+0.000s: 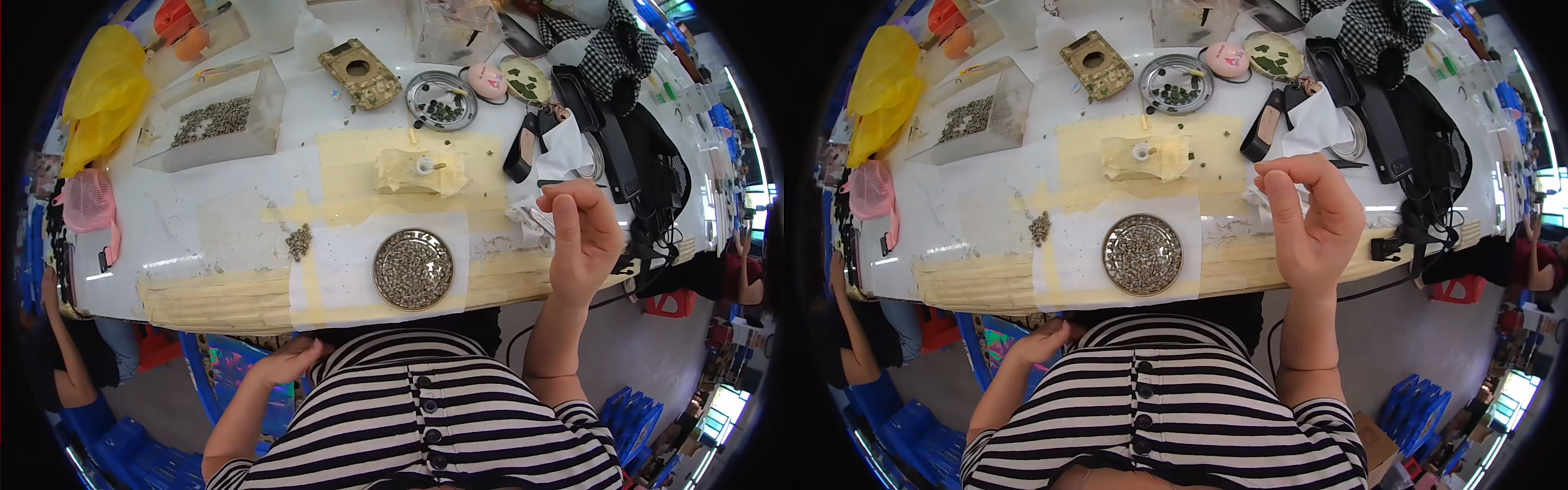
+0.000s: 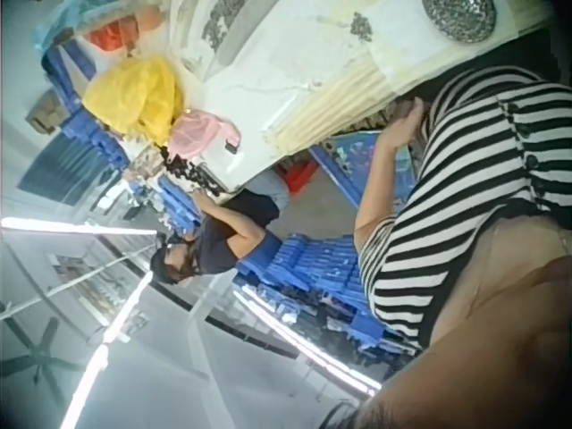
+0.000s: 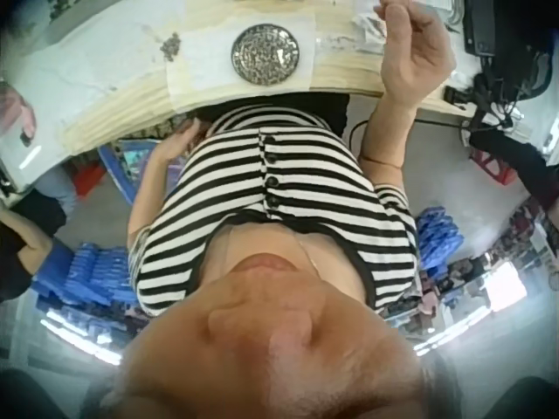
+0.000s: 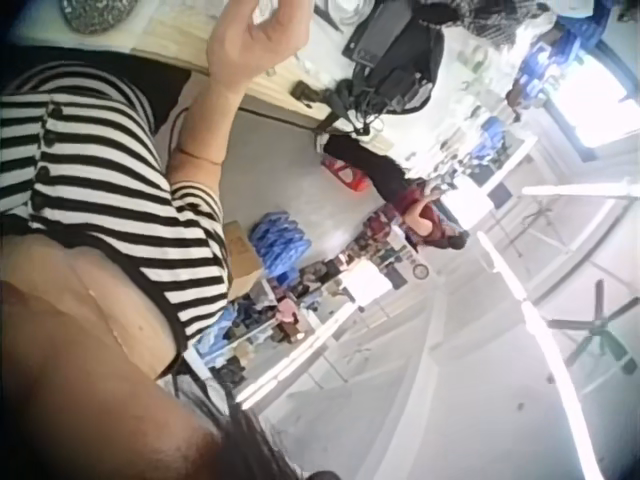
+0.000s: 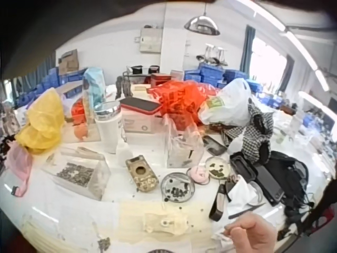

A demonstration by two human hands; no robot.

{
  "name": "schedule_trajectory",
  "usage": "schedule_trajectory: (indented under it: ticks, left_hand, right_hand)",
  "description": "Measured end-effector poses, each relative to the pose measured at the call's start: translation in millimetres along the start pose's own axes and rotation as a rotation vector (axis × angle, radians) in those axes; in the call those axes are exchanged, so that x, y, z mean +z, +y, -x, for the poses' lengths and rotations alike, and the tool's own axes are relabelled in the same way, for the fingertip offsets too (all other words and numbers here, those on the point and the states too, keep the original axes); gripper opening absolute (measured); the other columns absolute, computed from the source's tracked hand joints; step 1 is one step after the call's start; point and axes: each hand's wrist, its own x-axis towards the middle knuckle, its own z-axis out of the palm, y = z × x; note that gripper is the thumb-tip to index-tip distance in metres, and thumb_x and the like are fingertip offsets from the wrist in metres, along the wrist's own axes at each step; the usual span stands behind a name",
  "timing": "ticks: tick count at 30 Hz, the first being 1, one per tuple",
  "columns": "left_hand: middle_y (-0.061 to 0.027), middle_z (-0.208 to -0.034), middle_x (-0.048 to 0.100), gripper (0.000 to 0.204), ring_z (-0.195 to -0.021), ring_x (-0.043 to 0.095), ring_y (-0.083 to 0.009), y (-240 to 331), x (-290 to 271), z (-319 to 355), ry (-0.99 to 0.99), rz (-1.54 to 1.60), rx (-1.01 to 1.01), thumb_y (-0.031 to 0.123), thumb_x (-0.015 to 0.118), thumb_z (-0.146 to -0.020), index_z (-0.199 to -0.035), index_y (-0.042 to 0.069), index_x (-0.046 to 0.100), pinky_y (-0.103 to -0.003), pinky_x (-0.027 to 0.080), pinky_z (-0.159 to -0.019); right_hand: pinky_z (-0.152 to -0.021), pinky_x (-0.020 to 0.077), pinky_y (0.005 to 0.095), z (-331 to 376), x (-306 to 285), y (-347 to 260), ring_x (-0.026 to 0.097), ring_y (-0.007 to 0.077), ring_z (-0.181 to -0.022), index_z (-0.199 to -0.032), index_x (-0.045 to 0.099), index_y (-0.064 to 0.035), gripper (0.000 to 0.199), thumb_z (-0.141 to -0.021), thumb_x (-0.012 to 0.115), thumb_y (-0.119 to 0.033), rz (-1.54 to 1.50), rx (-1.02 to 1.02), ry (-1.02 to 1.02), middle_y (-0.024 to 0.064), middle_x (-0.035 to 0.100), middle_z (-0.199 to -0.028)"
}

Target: The recorder is assembling small mechanical components by inserting tiny pins into a circular base at a workbench.

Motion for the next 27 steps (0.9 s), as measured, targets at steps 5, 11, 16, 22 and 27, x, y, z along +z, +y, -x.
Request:
schedule_trajectory:
  ticks: [5,11,16,22,27]
  left_hand:
    - [-0.0221,-0.133,0.059,0.078,-0.122,0.057,-0.0318,29.7,13.6,-24.9,0.052,-0.082,0.237,0.060,0.027,-0.102,-0.137,-0.005,0.051,-0.038,0.042,-0.104]
    - [-0.0140,-0.089,0.067,0.043,-0.085,0.061,-0.0176,26.4,2.9,-8.4,-0.046,-0.043,-0.083,0.042,0.052,-0.101,-0.103,0.001,0.065,-0.033,0.049,-0.078]
    - [-0.0166,-0.098,0.066,0.029,-0.076,0.065,-0.0303,14.5,8.3,29.6,0.422,-0.621,0.023,0.026,0.067,-0.090,-0.109,0.003,0.066,-0.037,0.053,-0.074]
    - [-0.0143,-0.091,0.068,0.018,-0.080,0.066,-0.0307,148.4,-17.8,93.4,0.416,-0.490,0.520,0.007,0.070,-0.083,-0.101,0.003,0.070,-0.036,0.053,-0.073]
    - [-0.0084,-0.086,0.066,0.013,-0.075,0.059,-0.0171,213.9,-115.5,68.8,1.219,-0.963,0.759,0.003,0.061,-0.091,-0.101,-0.002,0.067,-0.028,0.046,-0.071]
  right_hand:
    - [-0.060,0.0474,0.0286,-6.2,35.5,-29.3,0.061,0.0201,-0.068,-0.086,0.068,-0.0005,0.013,-0.076,0.076,-0.001,0.210,-0.309,-0.393,0.0068,0.065,-0.078]
    - [-0.055,0.0476,0.0311,-10.9,60.7,-41.1,0.060,0.0216,-0.065,-0.084,0.067,-0.0045,0.019,-0.071,0.080,-0.006,0.247,-0.482,-0.611,0.0047,0.062,-0.074]
    - [-0.056,0.0476,0.0317,-6.8,67.1,-38.4,0.060,0.0216,-0.066,-0.085,0.067,-0.0045,0.019,-0.071,0.080,-0.006,0.246,-0.456,-0.616,0.0044,0.062,-0.075]
    - [-0.056,0.0473,0.0322,-4.7,67.3,-35.5,0.059,0.0216,-0.065,-0.085,0.068,-0.0045,0.020,-0.070,0.080,-0.006,0.260,-0.462,-0.590,0.0046,0.063,-0.075]
    - [-0.056,0.0470,0.0322,-1.1,63.6,-41.1,0.059,0.0217,-0.065,-0.086,0.069,-0.0046,0.020,-0.069,0.081,-0.006,0.288,-0.478,-0.616,0.0047,0.063,-0.075]
